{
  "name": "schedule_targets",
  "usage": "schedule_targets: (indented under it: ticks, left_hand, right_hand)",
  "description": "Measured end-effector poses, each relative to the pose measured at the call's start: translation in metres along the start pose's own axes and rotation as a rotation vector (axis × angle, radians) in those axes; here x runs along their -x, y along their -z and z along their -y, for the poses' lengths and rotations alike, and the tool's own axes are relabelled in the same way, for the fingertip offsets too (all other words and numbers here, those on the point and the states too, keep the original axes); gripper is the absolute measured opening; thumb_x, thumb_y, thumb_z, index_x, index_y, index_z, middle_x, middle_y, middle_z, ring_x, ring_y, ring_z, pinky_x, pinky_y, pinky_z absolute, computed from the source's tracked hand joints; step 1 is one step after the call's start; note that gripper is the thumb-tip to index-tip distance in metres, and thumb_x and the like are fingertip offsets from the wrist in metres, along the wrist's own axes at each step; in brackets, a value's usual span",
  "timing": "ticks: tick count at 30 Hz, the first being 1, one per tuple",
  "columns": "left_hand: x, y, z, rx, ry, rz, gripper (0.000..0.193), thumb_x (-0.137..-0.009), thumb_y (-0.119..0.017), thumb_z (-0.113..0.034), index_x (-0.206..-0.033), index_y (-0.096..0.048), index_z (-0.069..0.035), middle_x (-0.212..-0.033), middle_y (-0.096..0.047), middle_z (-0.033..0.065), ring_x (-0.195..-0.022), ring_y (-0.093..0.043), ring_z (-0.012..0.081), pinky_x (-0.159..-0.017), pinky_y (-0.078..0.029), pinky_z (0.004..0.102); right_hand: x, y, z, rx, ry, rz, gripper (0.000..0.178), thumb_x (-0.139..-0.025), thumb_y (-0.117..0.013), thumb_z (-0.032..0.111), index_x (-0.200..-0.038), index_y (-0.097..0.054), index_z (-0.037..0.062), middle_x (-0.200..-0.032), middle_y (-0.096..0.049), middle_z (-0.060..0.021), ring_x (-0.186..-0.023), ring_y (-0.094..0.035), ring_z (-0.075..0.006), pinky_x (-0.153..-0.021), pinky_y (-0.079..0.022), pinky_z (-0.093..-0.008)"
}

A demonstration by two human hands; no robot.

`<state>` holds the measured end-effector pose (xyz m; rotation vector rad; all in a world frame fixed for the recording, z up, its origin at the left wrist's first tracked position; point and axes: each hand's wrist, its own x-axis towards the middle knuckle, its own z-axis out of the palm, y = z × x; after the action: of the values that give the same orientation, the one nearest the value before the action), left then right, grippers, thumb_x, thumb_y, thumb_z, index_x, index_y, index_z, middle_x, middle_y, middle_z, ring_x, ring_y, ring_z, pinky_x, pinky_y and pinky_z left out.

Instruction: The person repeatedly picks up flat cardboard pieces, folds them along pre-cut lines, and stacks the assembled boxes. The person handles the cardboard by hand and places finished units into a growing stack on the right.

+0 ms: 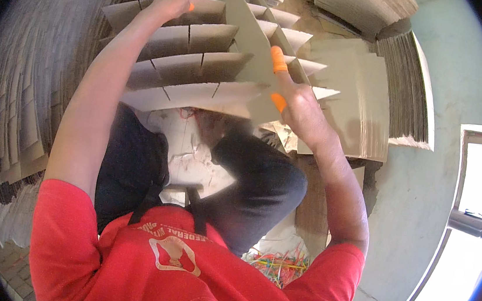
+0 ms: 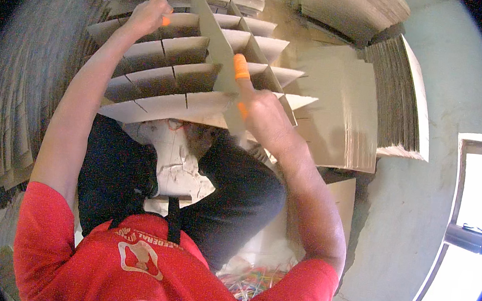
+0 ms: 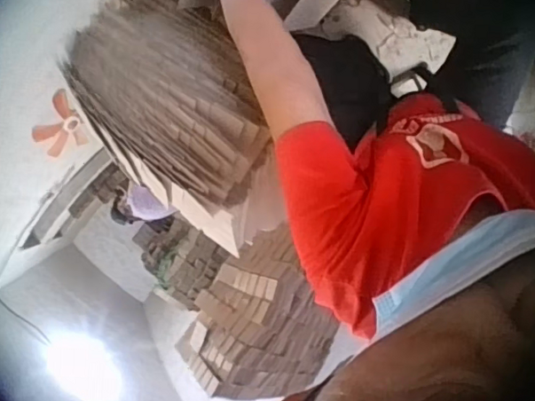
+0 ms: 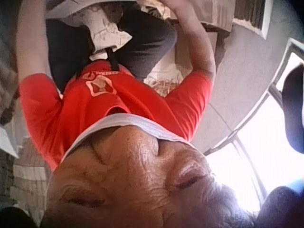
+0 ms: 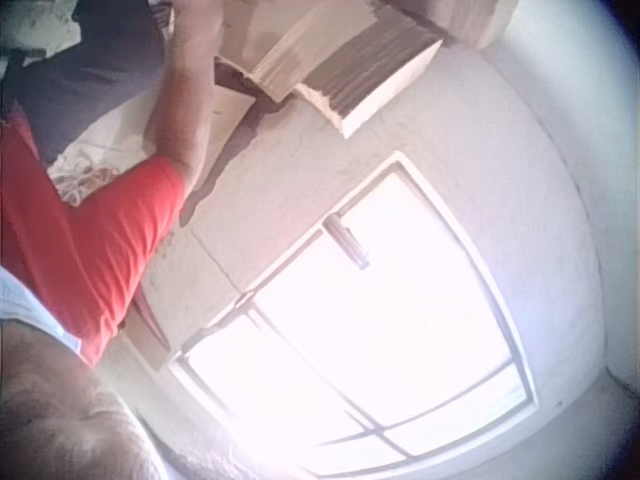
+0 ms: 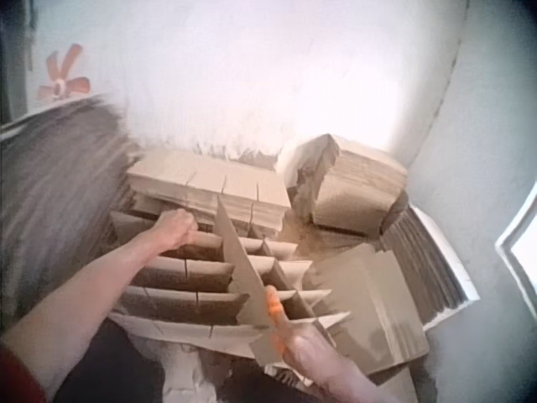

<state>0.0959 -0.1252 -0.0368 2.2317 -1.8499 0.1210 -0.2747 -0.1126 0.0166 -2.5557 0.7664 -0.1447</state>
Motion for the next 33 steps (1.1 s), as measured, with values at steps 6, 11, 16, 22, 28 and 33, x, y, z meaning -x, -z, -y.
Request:
schedule_targets:
  ticks: [6, 11, 16, 22, 28, 33]
  left_hand:
    - [-0.001, 0.008, -0.015, 0.011, -0.011, -0.021, 0.023, -0.085, -0.066, -0.012, -0.107, -0.068, -0.006, -0.106, -0.068, 0.0187, -0.100, -0.066, 0.0371, -0.083, -0.053, 0.0473]
    - [0.027, 0.050, -0.027, 0.125, -0.303, -0.237, 0.020, -0.088, -0.063, -0.017, -0.103, -0.070, -0.007, -0.084, -0.067, 0.0189, -0.077, -0.065, 0.0375, -0.074, -0.050, 0.0469]
    - [0.088, 0.048, -0.022, 0.107, -0.410, 0.097, 0.024, -0.087, -0.063, -0.023, -0.082, -0.068, -0.001, -0.063, -0.057, 0.0174, -0.062, -0.059, 0.0317, -0.062, -0.046, 0.0417]
    - [0.075, 0.044, -0.012, 0.545, -0.222, 0.811, 0.031, -0.086, -0.066, -0.025, -0.079, -0.064, 0.005, -0.061, -0.051, 0.0133, -0.056, -0.048, 0.0152, -0.055, -0.040, 0.0309]
    - [0.073, 0.023, 0.008, 0.610, -0.205, 0.394, 0.037, -0.090, -0.061, -0.036, -0.091, -0.069, 0.001, -0.079, -0.065, 0.0049, -0.069, -0.059, 0.0152, -0.060, -0.048, 0.0308]
    - [0.075, 0.034, -0.017, 0.975, 0.172, 1.025, 0.056, -0.090, -0.056, -0.049, -0.106, -0.067, 0.004, -0.097, -0.067, 0.0153, -0.085, -0.067, 0.0226, -0.060, -0.059, 0.0384]
  right_hand:
    - [-0.015, -0.026, -0.025, 0.108, 0.129, 0.053, 0.080, -0.080, -0.057, -0.001, -0.151, -0.019, 0.0007, -0.094, -0.065, -0.0266, -0.092, -0.064, -0.0415, -0.078, -0.051, -0.0497]
    - [0.002, -0.002, 0.000, 0.253, 0.045, -0.103, 0.061, -0.081, -0.060, 0.004, -0.140, -0.042, 0.0042, -0.087, -0.066, -0.0182, -0.078, -0.066, -0.0354, -0.069, -0.052, -0.0466]
    - [-0.007, 0.007, -0.001, 0.234, 0.065, -0.546, 0.037, -0.086, -0.067, 0.011, -0.123, -0.062, 0.0101, -0.097, -0.069, -0.0142, -0.082, -0.066, -0.0344, -0.074, -0.054, -0.0413]
    - [-0.086, -0.002, 0.008, 0.174, 0.106, -0.442, 0.036, -0.090, -0.066, 0.027, -0.110, -0.065, -0.0021, -0.094, -0.067, -0.0243, -0.086, -0.065, -0.0395, -0.077, -0.052, -0.0432]
    - [-0.133, -0.022, -0.006, -0.170, -0.137, -0.066, 0.037, -0.088, -0.064, 0.024, -0.115, -0.064, -0.0007, -0.099, -0.067, -0.0272, -0.098, -0.065, -0.0397, -0.083, -0.051, -0.0429]
    - [-0.135, -0.019, -0.014, 0.180, -0.125, -0.004, 0.032, -0.078, -0.067, 0.010, -0.108, -0.066, -0.0008, -0.103, -0.069, -0.0225, -0.100, -0.066, -0.0371, -0.084, -0.052, -0.0417]
